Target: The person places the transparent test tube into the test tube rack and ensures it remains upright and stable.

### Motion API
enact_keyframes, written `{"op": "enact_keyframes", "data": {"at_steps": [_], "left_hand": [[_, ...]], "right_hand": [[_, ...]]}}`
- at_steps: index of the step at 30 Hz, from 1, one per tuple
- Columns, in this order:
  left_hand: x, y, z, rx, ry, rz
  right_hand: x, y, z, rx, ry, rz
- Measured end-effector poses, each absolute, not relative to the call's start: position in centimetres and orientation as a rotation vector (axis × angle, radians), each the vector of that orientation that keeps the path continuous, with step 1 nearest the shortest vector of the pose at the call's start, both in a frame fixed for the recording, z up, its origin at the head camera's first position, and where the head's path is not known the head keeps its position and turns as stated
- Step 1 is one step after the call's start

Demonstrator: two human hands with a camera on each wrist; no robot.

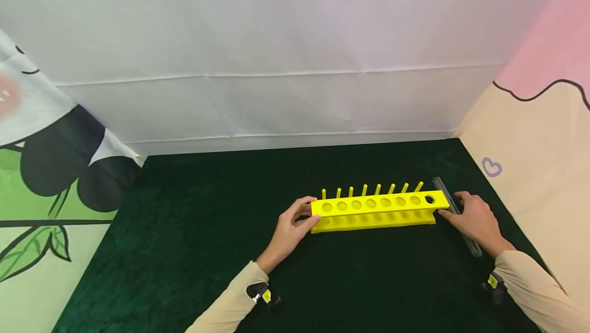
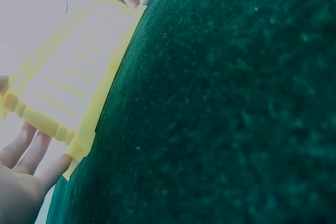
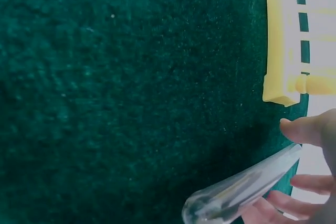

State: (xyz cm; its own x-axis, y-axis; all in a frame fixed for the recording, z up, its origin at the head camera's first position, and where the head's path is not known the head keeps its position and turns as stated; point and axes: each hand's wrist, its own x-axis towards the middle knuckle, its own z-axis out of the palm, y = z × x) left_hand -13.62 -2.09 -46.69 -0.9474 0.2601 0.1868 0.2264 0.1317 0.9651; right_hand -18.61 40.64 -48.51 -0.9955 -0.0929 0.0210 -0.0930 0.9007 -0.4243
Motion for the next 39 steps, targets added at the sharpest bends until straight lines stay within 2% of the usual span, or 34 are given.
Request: {"op": "enact_keyframes", "data": {"at_steps": [5,13,27,39], "left_hand": [[-13.9,-1.5,-47.1,0.493,2.357,1.996],[-15.4,-1.0,-50.7,0.509,2.391,2.003],[-15.2,-1.0,-50.4,0.481,2.408,1.974],[-14.1,-0.4,-47.0,0.523,2.392,2.000]], "right_hand": [[-19.8,41.5,-49.2,0.095,-3.111,0.694],[-20.5,41.7,-49.2,0.118,-3.157,0.761],[-20.7,42.0,-48.6,0.115,-3.190,0.816],[-20.0,43.3,-47.8,0.095,-3.112,0.818]]}}
